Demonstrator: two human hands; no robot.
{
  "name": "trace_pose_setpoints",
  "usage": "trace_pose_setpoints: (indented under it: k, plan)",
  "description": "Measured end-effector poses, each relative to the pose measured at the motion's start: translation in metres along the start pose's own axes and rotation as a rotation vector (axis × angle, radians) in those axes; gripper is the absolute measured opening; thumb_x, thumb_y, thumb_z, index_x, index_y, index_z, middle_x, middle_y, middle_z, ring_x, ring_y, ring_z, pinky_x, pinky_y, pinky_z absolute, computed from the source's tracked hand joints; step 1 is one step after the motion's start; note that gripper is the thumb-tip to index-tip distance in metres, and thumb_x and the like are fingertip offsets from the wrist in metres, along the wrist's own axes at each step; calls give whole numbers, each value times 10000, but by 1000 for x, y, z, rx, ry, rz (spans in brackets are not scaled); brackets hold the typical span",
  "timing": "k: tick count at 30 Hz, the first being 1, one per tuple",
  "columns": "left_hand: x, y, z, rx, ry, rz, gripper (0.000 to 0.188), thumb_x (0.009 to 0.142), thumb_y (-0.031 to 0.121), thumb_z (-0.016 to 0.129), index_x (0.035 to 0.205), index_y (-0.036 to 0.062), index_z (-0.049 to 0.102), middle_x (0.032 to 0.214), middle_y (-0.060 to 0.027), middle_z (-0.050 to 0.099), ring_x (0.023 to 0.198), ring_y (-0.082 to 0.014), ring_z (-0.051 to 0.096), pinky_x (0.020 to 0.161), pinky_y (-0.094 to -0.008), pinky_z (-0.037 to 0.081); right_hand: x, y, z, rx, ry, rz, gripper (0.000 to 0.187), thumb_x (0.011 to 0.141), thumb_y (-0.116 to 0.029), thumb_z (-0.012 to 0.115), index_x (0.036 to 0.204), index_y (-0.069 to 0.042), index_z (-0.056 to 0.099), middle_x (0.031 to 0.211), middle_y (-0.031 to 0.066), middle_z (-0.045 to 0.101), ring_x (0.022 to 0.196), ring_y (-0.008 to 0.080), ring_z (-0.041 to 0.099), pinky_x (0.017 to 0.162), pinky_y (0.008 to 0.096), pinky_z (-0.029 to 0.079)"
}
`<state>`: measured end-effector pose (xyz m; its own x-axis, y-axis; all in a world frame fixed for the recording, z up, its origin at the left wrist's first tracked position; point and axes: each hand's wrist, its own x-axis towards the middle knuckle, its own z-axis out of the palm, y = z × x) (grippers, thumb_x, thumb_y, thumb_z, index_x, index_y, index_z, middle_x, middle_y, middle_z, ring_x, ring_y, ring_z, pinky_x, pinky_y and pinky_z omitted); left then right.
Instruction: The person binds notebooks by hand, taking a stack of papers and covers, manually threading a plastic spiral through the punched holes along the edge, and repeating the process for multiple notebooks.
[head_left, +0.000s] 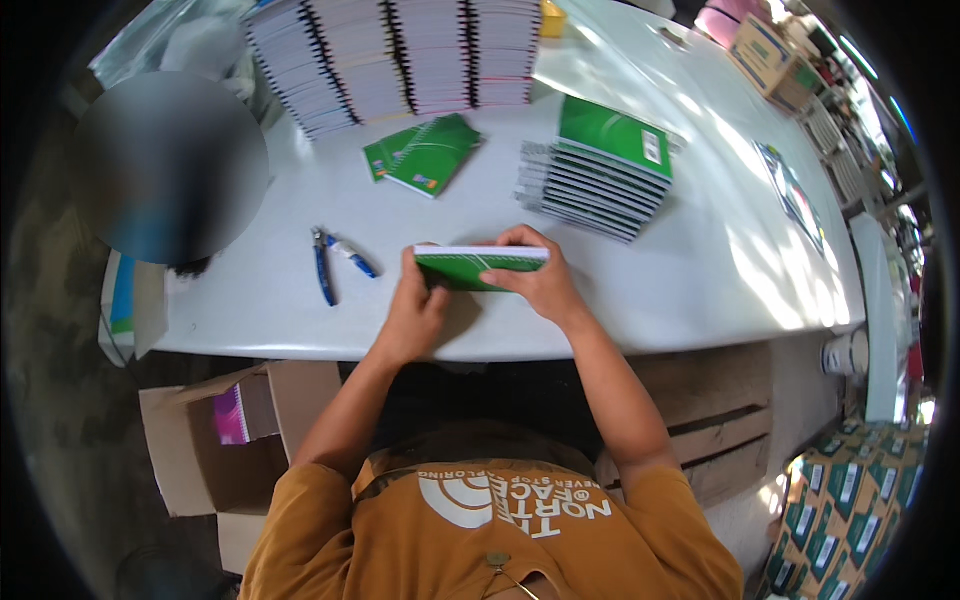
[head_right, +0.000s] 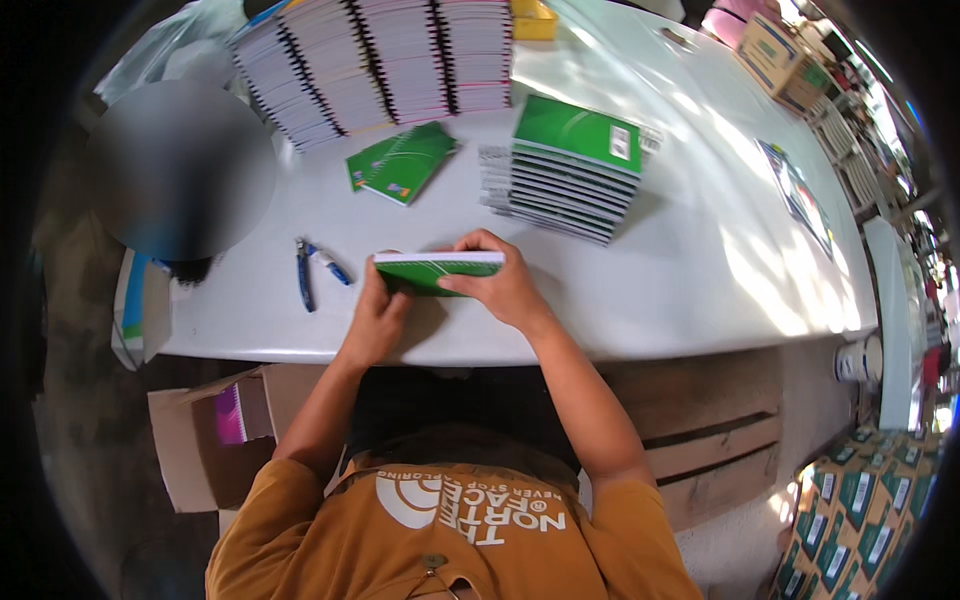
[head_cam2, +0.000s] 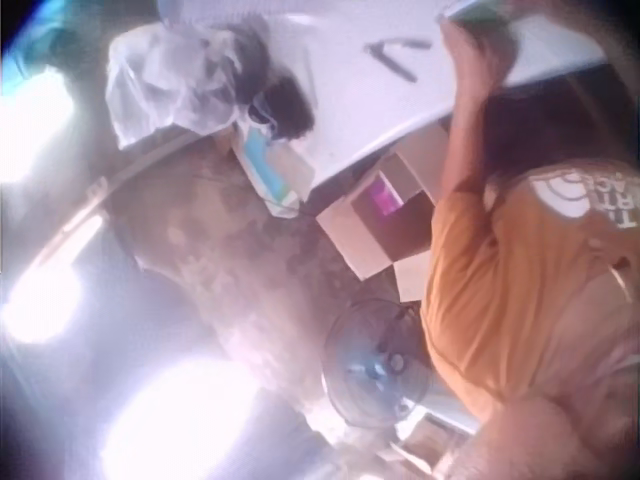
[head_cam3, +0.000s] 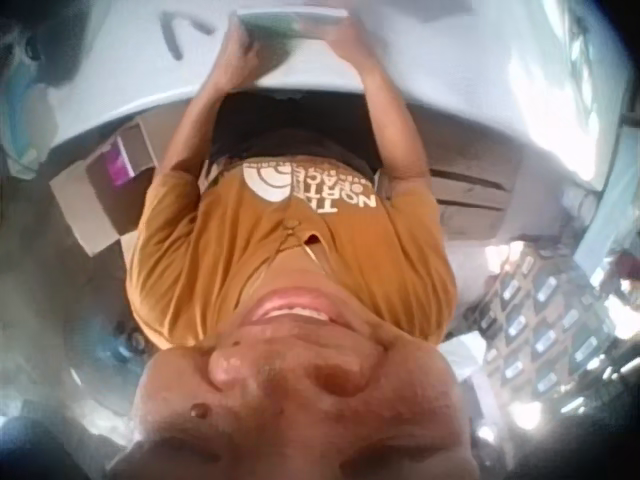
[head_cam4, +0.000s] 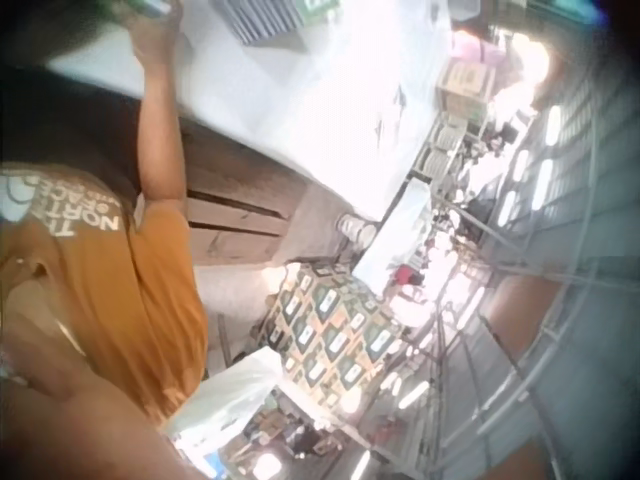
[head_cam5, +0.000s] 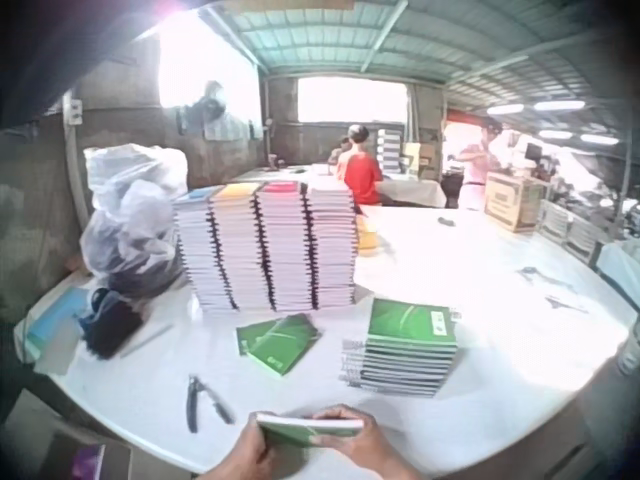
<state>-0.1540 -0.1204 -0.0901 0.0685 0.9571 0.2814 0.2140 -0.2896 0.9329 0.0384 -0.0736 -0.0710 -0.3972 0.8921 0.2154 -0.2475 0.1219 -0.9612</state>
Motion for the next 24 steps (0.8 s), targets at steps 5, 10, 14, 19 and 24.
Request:
trace_pose_setpoints:
  k: [5, 10, 14, 19, 24]
  plan:
    - [54, -16, -104, 1066, 15, 61, 339, 711, 36, 575, 1049, 63, 578, 1045, -145, 569, 975, -346, 519, 843, -466, 405, -20, -1, -4, -289, 3, 123, 300, 776, -30, 673, 1067, 14, 610, 1013, 76, 654, 901, 90, 571, 821, 226, 451]
    - [85, -58, -222, 1352, 524, -197, 323, 843, 219, 556, 1125, 64, 528, 1080, -154, 552, 996, -335, 503, 826, -422, 407, -15, -11, 9, -178, 27, -75, 225, 789, -15, 648, 1012, 4, 639, 988, 82, 664, 902, 99, 588, 815, 232, 458]
    - [86, -58, -189, 1139, 332, -112, 350, 868, 256, 528, 1169, 80, 501, 1188, -150, 480, 1122, -339, 415, 908, -463, 331, -16, -10, 1, -229, -31, -133, 190, 801, 8, 617, 987, -9, 650, 993, 84, 663, 915, 114, 597, 837, 250, 458]
    - [83, -60, -174, 1282, 248, -157, 461, 872, 364, 495, 1265, 127, 449, 1306, -155, 392, 1210, -335, 353, 1000, -460, 254, -15, -7, -1, -177, -16, -114, 182, 804, 18, 601, 978, -6, 649, 990, 90, 660, 934, 138, 595, 862, 261, 448]
    - [105, -34, -180, 1143, 118, -100, 462, 796, 99, 499, 1257, 120, 470, 1272, -119, 441, 1189, -309, 396, 978, -463, 301, -17, -15, 4, -198, -5, -159, 209, 817, -1, 599, 1023, 13, 632, 1002, 85, 655, 942, 130, 582, 865, 255, 442]
